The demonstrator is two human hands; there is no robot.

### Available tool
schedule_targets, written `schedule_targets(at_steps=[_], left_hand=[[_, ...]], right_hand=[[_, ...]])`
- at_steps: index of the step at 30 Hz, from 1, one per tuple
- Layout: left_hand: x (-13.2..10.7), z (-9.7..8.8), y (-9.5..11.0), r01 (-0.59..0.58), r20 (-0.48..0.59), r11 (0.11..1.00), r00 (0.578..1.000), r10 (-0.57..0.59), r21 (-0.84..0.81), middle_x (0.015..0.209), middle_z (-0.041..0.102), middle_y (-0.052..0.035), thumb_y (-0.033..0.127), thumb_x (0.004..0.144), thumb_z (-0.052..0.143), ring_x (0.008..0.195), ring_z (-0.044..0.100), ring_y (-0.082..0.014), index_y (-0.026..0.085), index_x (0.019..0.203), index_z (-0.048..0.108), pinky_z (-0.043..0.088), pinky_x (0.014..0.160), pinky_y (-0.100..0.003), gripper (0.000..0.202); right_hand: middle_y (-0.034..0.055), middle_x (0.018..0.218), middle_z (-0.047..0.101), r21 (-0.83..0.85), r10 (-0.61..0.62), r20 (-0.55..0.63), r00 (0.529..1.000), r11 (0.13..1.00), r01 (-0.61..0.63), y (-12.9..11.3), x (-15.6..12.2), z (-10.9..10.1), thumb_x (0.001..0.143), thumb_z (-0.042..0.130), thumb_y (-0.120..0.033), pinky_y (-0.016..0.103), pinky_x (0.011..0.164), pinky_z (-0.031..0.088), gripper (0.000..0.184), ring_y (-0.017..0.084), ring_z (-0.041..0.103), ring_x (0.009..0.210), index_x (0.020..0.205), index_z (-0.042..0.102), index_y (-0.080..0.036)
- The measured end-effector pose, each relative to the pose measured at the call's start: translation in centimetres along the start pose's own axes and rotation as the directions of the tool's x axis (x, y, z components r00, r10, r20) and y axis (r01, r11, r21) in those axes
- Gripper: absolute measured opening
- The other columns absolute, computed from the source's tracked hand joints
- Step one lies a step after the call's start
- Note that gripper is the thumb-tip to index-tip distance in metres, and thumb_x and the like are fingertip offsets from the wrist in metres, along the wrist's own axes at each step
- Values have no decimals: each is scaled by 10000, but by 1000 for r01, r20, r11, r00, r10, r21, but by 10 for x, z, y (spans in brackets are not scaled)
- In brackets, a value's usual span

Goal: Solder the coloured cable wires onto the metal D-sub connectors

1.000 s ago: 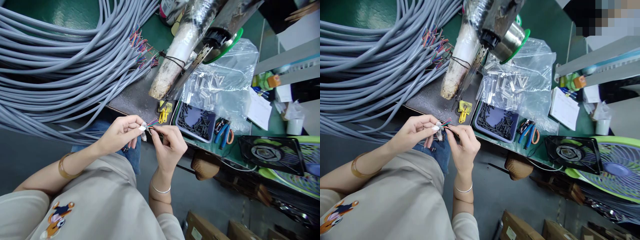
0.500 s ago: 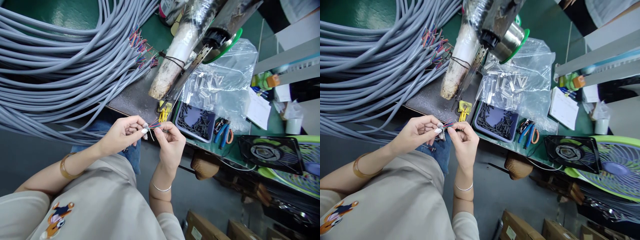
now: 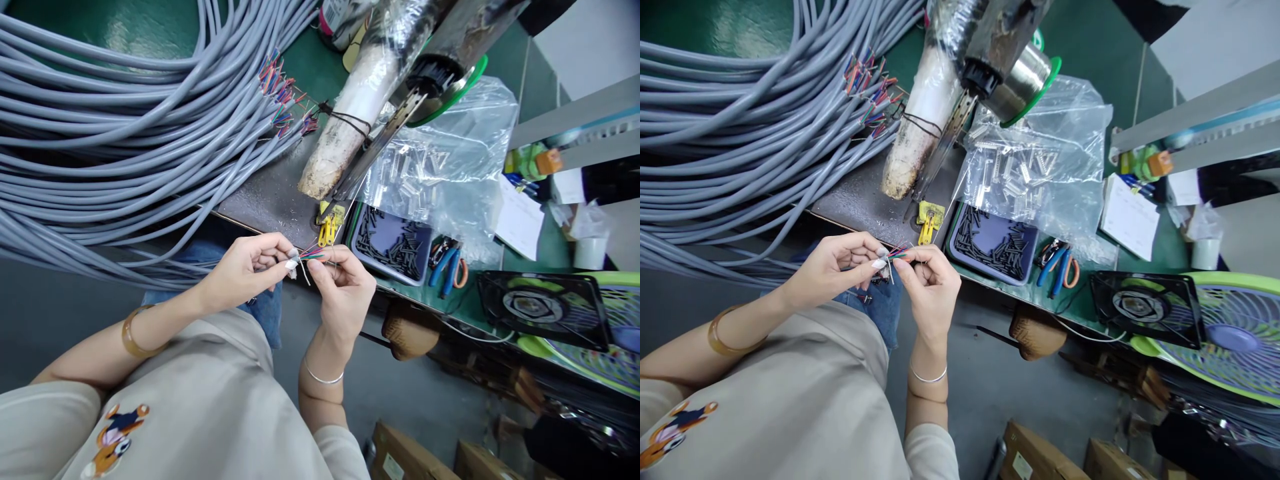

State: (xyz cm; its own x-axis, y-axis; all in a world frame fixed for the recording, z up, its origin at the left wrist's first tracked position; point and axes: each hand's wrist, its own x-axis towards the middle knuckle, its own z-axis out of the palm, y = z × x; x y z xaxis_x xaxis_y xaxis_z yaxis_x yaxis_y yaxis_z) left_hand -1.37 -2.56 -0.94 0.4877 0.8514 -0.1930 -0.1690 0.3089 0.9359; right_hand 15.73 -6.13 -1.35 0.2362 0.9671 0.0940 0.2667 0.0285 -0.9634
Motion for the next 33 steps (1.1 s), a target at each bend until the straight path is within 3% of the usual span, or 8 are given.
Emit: schedule_targets(at_steps=[10,14,22,33], left_hand=[[-2,2,-6,-10,-9,1000,1000,10,-2,740,642,4,233,860,678,537,549,-52,122,921,629,499,514,-161,136],[-2,3,-7,-53,-18,999,998,53,-3,750,633,5,230,868,680,575,553,-59,121,931,646,507,538,-160,131],[-1,1,-5,-56,-10,997,998,57,61,728,628,7,217,847,690,601,565,-74,128,906,661,508,570,-177,110],[-2,0,-6,-38,20,999,999,37,36,749,648,-13,241,857,681,596,562,-77,124,918,654,503,562,-186,135]], right_hand=[[-41,739,564,-100,-31,9,999,994,32,-3,-5,2,867,697,-281,238,448,219,126,43,308,495,788,660,-190],[-50,689,530,-119,-20,-10,1000,993,18,-1,-8,3,871,685,-291,239,457,235,120,51,311,492,808,679,-190],[-18,721,598,-174,-62,-2,998,983,61,-1,-7,-2,881,712,-301,245,475,253,112,64,349,522,867,750,-197],[-26,687,558,-58,35,20,999,998,-33,-1,-5,-4,836,732,-291,230,478,258,102,61,359,526,821,755,-193]])
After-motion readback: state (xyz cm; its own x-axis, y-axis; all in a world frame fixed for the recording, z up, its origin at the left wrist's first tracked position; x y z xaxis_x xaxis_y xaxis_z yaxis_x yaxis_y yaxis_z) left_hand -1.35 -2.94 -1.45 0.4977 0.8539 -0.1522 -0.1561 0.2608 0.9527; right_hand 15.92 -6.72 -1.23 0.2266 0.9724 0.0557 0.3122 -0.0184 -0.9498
